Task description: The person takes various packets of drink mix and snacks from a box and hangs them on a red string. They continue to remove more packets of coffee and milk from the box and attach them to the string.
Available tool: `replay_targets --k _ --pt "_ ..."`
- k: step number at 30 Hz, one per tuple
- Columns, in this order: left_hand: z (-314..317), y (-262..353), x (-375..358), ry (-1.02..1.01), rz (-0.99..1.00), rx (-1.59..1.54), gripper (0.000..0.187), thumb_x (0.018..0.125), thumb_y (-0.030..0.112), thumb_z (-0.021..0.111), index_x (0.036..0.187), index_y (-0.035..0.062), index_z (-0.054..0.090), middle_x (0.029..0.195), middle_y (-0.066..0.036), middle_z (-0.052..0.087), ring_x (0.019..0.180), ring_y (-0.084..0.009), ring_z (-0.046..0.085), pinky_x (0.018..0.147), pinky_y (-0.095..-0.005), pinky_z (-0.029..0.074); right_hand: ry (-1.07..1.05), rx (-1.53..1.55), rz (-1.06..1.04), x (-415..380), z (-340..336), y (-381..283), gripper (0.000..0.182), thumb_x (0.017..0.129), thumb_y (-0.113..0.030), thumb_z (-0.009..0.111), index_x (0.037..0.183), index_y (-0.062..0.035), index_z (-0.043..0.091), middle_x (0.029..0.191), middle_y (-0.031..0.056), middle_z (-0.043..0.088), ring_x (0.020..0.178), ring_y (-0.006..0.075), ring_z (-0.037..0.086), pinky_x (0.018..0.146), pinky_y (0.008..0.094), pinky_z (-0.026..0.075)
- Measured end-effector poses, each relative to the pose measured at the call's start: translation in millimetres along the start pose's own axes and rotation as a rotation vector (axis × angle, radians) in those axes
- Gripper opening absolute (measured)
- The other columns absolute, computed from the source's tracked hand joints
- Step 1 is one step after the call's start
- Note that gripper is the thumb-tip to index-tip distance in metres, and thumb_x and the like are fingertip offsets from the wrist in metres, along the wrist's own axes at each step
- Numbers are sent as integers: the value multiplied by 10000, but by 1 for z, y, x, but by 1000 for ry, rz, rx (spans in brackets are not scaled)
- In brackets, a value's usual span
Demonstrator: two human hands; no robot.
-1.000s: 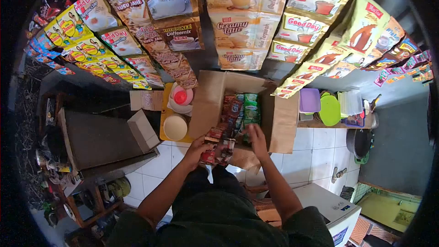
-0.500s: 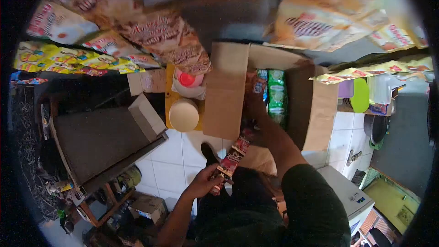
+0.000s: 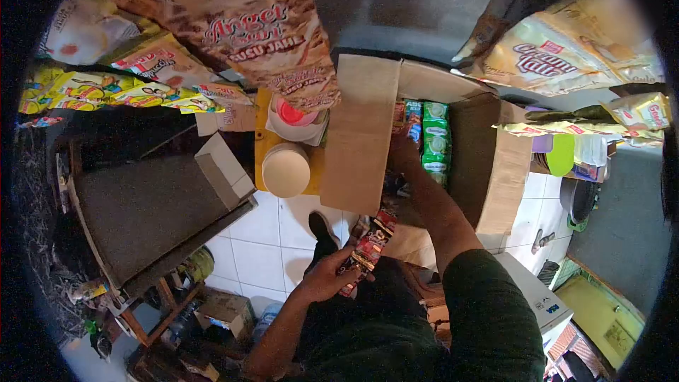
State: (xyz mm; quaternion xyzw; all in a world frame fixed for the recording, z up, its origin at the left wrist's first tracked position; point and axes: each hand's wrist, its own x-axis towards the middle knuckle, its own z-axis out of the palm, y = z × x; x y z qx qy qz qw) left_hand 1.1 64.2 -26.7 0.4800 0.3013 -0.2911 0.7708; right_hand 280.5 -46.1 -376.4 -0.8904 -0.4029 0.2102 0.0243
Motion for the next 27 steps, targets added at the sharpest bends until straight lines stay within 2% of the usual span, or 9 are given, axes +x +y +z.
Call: replay_targets --k 5,7,12,15,19,21,23,24,27 --pt "0 -16 -4 14 65 82 347 955 154 522 1282 50 468 973 -60 696 677 -61 572 615 -239 485 8 170 234 -30 -54 -7 619 858 -465 543 1283 -25 451 1251 182 532 1153 361 538 847 507 483" --pt "1 -18 -4 24 76 16 321 956 148 515 1258 47 477 971 -59 698 660 -55 557 592 -227 477 30 -126 149 -27 -67 -14 603 894 -489 493 1236 8 484 1268 225 536 1118 373 571 777 514 513" --pt "0 -29 0 2 42 -49 389 953 202 547 1301 67 440 984 -63 678 663 -54 522 574 -227 480 23 508 558 36 40 23 611 908 -533 447 1121 31 551 961 288 637 887 446 634 758 558 502" --pt "4 -28 -3 8 93 -74 466 950 246 578 1350 79 403 997 -82 659 639 -53 460 558 -218 454 97 518 476 0 -38 -21 572 888 -511 493 1101 13 572 907 277 648 891 452 630 747 556 500" --pt "8 -35 -11 43 100 -18 373 943 164 553 1280 44 450 974 -78 674 682 -59 529 585 -235 479 406 664 376 -23 -35 -18 372 864 -346 601 1068 -35 616 959 229 662 896 427 630 756 516 500" --pt "10 -28 -18 40 100 -14 331 938 115 533 1248 17 470 961 -71 685 716 -67 586 609 -252 503 415 641 371 -41 -74 -29 322 863 -275 641 1046 -11 614 866 160 670 797 343 649 745 450 498" --pt "12 -23 -25 79 127 6 337 938 97 522 1259 14 465 942 -67 675 776 -77 599 676 -251 504 765 1095 80 -57 -117 -38 242 859 -186 663 988 12 611 758 93 617 711 215 584 709 364 477" --pt "16 -8 -33 69 148 -16 306 947 128 542 1229 15 498 951 -53 668 841 -80 600 730 -245 494 700 1146 214 -67 -129 -39 131 864 -99 638 912 17 601 769 52 575 734 122 496 717 286 437" --pt "25 14 -50 105 198 -72 276 956 184 568 1177 22 540 986 -51 666 863 -69 592 724 -240 489 763 1125 89 -113 -168 -37 45 859 -32 588 867 13 586 805 54 570 778 111 499 735 267 422"
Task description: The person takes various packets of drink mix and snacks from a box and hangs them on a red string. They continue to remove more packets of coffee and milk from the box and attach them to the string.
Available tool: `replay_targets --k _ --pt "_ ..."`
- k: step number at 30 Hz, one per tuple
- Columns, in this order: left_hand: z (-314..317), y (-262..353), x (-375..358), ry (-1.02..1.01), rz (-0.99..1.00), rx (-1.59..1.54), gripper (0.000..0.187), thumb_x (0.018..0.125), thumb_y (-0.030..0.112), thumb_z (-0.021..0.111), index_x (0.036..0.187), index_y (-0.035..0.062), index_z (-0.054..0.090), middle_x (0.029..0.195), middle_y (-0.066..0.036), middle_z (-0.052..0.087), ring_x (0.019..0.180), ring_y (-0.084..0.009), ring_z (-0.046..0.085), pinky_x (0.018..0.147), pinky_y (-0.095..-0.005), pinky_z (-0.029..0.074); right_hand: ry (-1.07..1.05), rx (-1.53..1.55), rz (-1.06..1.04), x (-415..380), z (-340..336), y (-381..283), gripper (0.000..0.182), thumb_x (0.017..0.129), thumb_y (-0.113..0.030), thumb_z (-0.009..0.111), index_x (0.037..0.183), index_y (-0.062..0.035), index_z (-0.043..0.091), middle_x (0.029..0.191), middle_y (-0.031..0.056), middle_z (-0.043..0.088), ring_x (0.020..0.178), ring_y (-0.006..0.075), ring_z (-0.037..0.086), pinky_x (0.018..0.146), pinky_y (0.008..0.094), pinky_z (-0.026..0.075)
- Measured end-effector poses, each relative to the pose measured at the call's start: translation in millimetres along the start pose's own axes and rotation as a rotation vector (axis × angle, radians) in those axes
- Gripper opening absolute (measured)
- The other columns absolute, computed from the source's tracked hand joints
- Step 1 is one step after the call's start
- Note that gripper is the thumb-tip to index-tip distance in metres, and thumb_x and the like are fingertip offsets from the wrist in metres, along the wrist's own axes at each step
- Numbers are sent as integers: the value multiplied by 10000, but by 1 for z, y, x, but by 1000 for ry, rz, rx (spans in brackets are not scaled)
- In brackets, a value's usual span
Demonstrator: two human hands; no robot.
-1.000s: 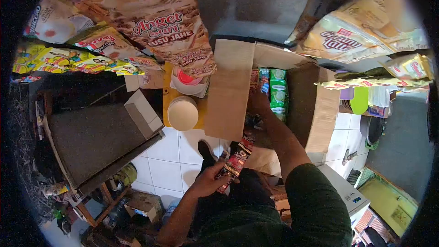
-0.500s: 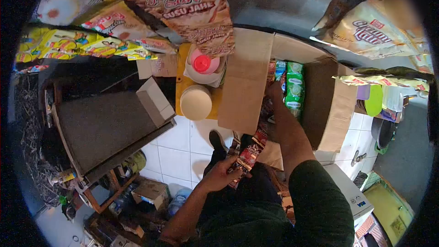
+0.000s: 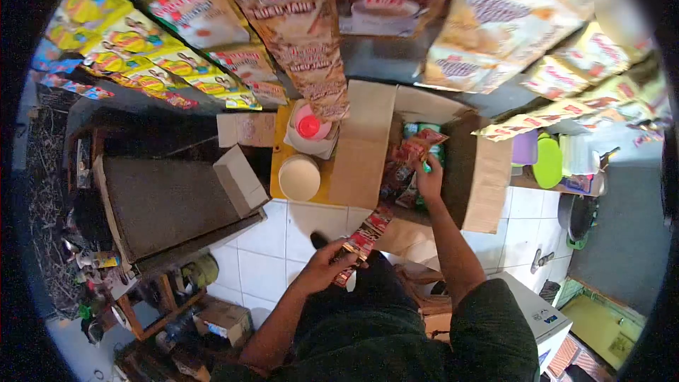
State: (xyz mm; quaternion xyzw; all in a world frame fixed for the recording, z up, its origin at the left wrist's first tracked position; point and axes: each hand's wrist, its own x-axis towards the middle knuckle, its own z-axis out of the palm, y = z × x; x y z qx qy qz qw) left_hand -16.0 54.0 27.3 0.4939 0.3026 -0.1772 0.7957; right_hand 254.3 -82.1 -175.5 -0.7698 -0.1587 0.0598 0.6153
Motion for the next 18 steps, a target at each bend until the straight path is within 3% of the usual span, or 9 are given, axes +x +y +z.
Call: replay_targets --k 4,6,8,9,10,12,13,16,18 --pt "-4 12 -21 71 81 61 263 945 215 601 1124 26 564 987 -17 644 878 -79 590 773 -243 482 -27 3 -45 -18 -54 -64 43 849 -28 563 848 12 578 816 54 556 799 112 493 743 259 413" --pt "1 34 -40 54 87 -5 281 932 203 619 1144 26 564 989 -2 626 905 -77 579 809 -248 472 -58 -15 -27 -32 -72 -95 117 846 -105 623 864 7 594 855 125 604 779 232 585 735 331 459" --pt "-1 36 -53 91 384 45 315 928 184 620 1193 28 551 1009 -3 616 935 -72 569 818 -252 470 -54 -209 -85 -50 -84 -137 140 833 -139 604 893 -13 606 865 142 610 805 311 595 832 385 440" --pt "-7 33 -61 118 435 78 363 927 160 615 1253 30 524 1061 -22 615 964 -82 568 839 -259 468 107 -530 -475 -56 -82 -156 44 825 -63 564 805 -25 550 758 98 555 716 246 543 725 343 438" --pt "-12 33 -70 112 459 84 363 927 160 615 1253 30 524 1061 -22 615 964 -82 568 839 -259 468 122 -528 -497 -65 -86 -176 44 825 -63 564 805 -25 550 758 98 555 716 246 543 725 343 438" --pt "-21 38 -91 92 557 90 396 922 152 619 1280 27 505 1079 -38 620 967 -93 574 844 -261 465 -144 -706 -243 -88 -92 -230 212 812 -234 616 896 -41 591 816 146 620 789 352 591 970 453 354" --pt "-24 42 -108 79 452 -23 409 914 149 628 1284 26 503 1083 -44 620 939 -102 588 807 -279 491 -120 -683 -333 -95 -91 -230 85 852 -83 560 778 -55 530 666 57 553 659 226 563 725 363 466" --pt "-42 35 -135 33 717 -9 399 913 135 622 1278 26 504 1066 -42 627 896 -111 610 739 -296 537 -218 28 106 -115 -75 -240 105 893 -89 536 789 -74 537 717 16 580 697 130 565 716 292 475" --pt "-65 15 -140 122 817 85 409 915 147 615 1286 29 492 1069 -53 635 868 -132 630 690 -311 558 -255 177 151 -136 -55 -272 100 913 -78 521 815 -88 540 791 -1 602 752 74 568 702 252 482"
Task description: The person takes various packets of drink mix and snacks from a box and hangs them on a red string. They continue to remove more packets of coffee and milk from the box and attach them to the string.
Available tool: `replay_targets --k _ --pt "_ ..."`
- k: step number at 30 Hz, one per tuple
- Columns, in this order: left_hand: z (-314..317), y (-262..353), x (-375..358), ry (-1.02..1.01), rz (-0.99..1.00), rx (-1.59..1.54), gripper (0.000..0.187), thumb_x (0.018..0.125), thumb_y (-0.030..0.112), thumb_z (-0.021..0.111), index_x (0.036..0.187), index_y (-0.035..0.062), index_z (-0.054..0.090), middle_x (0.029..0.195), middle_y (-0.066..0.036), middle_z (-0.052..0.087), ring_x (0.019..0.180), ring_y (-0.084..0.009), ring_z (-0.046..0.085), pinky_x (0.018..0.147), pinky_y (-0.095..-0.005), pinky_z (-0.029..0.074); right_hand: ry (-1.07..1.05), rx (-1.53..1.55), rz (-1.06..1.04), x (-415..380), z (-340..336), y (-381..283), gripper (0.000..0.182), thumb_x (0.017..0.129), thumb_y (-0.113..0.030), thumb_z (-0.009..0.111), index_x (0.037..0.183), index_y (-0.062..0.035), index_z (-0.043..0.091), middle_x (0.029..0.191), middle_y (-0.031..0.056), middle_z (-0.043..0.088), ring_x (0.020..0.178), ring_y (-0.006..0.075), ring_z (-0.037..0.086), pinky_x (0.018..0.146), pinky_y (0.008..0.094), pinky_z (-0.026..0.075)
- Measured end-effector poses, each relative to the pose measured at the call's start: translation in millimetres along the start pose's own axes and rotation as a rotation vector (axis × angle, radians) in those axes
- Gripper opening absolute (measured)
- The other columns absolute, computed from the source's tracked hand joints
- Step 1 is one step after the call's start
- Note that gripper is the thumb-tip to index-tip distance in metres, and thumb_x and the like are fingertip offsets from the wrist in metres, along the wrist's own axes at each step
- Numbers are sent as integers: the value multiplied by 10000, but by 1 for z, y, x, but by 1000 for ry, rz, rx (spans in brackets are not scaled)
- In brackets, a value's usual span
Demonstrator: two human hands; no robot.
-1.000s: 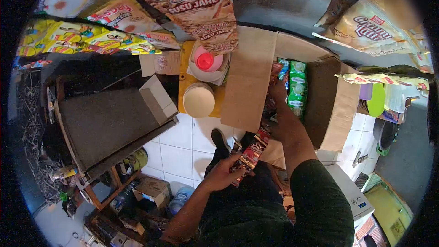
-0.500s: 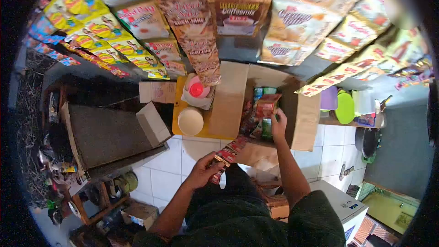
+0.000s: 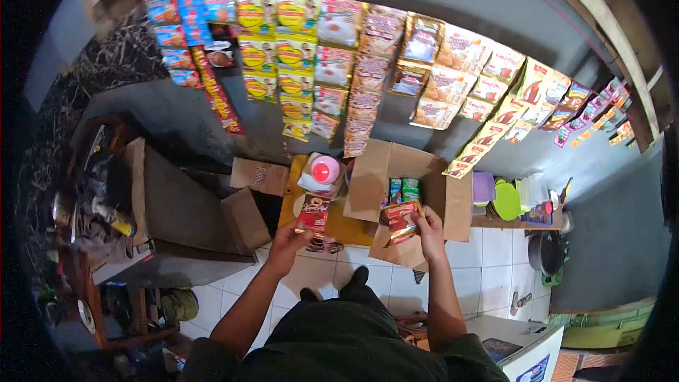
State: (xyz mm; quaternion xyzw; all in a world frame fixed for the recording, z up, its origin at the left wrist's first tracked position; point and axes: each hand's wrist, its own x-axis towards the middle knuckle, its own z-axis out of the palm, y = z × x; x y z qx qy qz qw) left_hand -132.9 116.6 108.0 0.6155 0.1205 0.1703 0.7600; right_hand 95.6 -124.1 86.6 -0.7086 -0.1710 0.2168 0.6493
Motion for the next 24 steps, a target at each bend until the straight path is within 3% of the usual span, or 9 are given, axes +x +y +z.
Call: replay_targets --k 2,6,9,12,14,15,17,19,24 --pt "-7 23 -13 141 -96 -390 443 895 188 628 1292 53 484 1125 -41 612 1017 -162 589 875 -328 479 -51 390 86 -15 29 -11 54 899 -63 540 854 -93 544 856 13 620 793 99 592 727 271 496" --pt "-29 47 -34 304 2 -356 519 902 153 602 1371 54 401 1147 -62 610 1017 -170 608 815 -316 530 -161 587 41 -37 87 -26 169 825 -3 612 927 -105 523 951 32 635 867 133 620 802 309 501" --pt "-49 64 -46 169 8 -396 531 906 142 590 1385 39 384 1154 -75 611 969 -175 635 827 -318 542 -199 619 129 -50 119 -39 207 808 -15 632 968 -92 526 952 42 641 875 148 635 755 321 533" --pt "-53 86 -49 209 -24 -428 573 905 129 601 1405 14 345 1126 -101 628 918 -166 663 804 -308 548 -296 654 198 -55 133 -47 226 818 -70 642 1026 -62 555 948 57 656 860 170 657 741 330 565" --pt "-53 97 -50 185 -11 -464 465 910 92 587 1338 12 423 1096 -93 640 906 -162 665 802 -295 542 -217 791 302 -64 146 -55 257 857 -126 640 1083 -23 573 978 85 669 861 183 670 793 333 561" --pt "-58 95 -47 148 22 -404 384 915 79 577 1277 17 466 1082 -91 645 901 -156 662 808 -291 537 -250 768 314 -68 150 -64 297 899 -107 615 1167 -19 521 1007 64 650 889 152 649 783 295 536" --pt "-61 97 -44 106 58 -346 306 920 67 567 1217 22 509 1069 -89 649 896 -150 658 813 -287 533 -278 716 271 -72 153 -72 309 910 -130 615 1180 -17 518 1034 64 644 907 150 647 805 301 530" --pt "-58 104 -38 79 229 -232 153 914 74 587 1062 39 571 1064 -62 649 969 -156 634 805 -306 522 -298 651 165 -77 158 -84 316 926 -153 612 1200 -32 511 1102 65 624 966 145 635 860 308 511" --pt "-49 128 -14 83 275 -214 182 902 48 558 1083 34 545 1070 -86 639 981 -179 635 872 -323 494 -210 589 13 -72 156 -112 282 929 -150 608 1183 -74 512 1113 58 610 997 140 610 864 290 497"
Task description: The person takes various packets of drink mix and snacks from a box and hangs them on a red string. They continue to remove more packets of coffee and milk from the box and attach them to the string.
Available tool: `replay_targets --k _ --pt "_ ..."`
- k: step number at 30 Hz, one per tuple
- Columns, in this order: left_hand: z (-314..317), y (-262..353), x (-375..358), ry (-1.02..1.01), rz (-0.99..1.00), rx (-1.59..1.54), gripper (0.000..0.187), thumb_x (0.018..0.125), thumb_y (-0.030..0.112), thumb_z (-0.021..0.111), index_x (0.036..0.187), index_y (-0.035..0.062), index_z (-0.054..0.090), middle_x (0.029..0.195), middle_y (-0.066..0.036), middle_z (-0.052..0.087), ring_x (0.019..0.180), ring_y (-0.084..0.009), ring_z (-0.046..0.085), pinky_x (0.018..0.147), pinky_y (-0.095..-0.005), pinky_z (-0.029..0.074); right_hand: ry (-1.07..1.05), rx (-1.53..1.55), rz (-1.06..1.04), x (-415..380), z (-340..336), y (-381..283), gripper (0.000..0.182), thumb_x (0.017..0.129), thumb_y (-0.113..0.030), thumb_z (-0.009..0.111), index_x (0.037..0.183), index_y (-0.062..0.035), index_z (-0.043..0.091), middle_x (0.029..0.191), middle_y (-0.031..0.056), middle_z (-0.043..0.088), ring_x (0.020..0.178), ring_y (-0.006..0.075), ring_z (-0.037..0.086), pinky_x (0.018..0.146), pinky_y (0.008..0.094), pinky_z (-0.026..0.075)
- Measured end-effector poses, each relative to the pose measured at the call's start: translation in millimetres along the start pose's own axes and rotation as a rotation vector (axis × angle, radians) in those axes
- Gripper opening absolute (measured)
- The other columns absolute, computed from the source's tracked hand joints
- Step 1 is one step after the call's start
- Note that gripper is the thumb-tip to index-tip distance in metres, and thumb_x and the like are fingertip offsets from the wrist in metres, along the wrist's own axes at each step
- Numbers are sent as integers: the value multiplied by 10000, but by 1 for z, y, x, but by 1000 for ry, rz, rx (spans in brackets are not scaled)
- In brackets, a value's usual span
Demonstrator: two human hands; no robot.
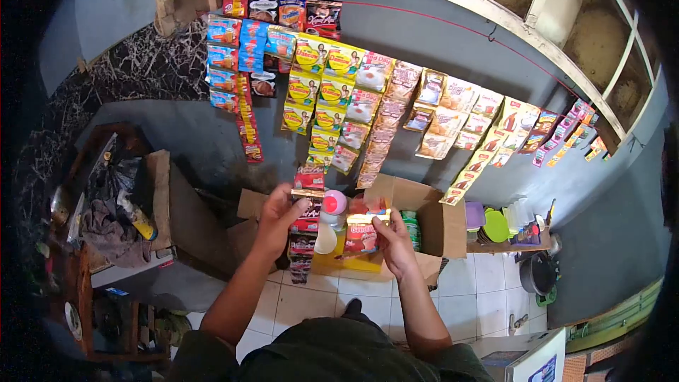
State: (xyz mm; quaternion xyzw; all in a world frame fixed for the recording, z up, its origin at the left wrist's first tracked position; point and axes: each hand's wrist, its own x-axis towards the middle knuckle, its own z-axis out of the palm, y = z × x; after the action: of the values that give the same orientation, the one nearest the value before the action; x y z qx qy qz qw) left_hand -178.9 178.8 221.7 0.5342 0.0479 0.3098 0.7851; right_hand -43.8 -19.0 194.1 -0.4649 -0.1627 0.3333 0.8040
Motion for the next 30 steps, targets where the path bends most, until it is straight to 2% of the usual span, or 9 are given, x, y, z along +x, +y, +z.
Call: replay_targets --k 3,8,10,12,14,19,24,28,30 --pt "17 16 30 -132 98 -3 316 893 106 514 1182 -14 479 1134 -154 610 1032 -256 633 872 -346 515 37 -69 -68 13 4 -20 273 927 -172 612 1167 -83 516 1037 22 611 898 96 590 786 261 477" --pt "34 24 84 -152 133 -40 298 882 117 527 1151 -5 489 1149 -166 612 1100 -265 606 935 -376 464 40 -144 -84 46 -1 -44 252 937 -160 591 1165 -88 511 989 3 625 891 76 586 775 253 472" --pt "40 26 103 -167 201 -29 304 878 128 529 1151 1 492 1169 -160 600 1155 -270 571 947 -351 445 11 -167 -180 62 -4 -48 235 942 -160 582 1153 -91 508 1000 5 625 898 71 586 777 249 470" --pt "45 30 122 -143 227 -1 348 871 120 528 1192 -7 483 1199 -149 580 1183 -255 537 988 -335 399 -36 -148 -176 77 -11 -58 207 943 -159 579 1129 -99 509 999 7 627 898 72 590 779 237 469" --pt "59 41 137 -240 312 -84 293 865 35 534 1157 22 510 1127 -63 586 1095 -151 529 970 -300 366 -98 -70 -217 96 -15 -72 185 942 -152 576 1109 -106 511 1012 5 625 909 75 592 781 238 472" --pt "74 41 183 -174 469 -25 334 872 29 523 1202 0 484 1292 -113 511 1202 -179 470 1034 -328 319 -159 -48 -237 137 -25 -106 161 939 -117 564 1091 -96 513 1032 13 616 935 90 588 819 255 465" --pt "108 53 229 -190 600 -4 357 873 44 526 1217 -4 446 1305 -115 502 1197 -183 472 1041 -348 309 -265 -42 -277 175 -30 -129 147 941 -81 538 1084 -64 509 1048 21 613 957 93 577 858 264 445" --pt "136 65 265 -179 731 -103 513 863 78 501 1343 -57 380 1252 -124 529 1112 -163 519 1005 -308 354 -270 -19 -262 196 -25 -135 168 939 -77 544 1103 -63 507 1056 24 613 952 91 569 869 256 431" --pt "141 68 286 -171 771 -95 496 844 75 504 1313 -60 414 1216 -119 549 1083 -155 532 973 -298 383 -277 -23 -302 201 -22 -134 172 940 -82 550 1106 -61 508 1058 25 613 948 90 569 861 255 429"
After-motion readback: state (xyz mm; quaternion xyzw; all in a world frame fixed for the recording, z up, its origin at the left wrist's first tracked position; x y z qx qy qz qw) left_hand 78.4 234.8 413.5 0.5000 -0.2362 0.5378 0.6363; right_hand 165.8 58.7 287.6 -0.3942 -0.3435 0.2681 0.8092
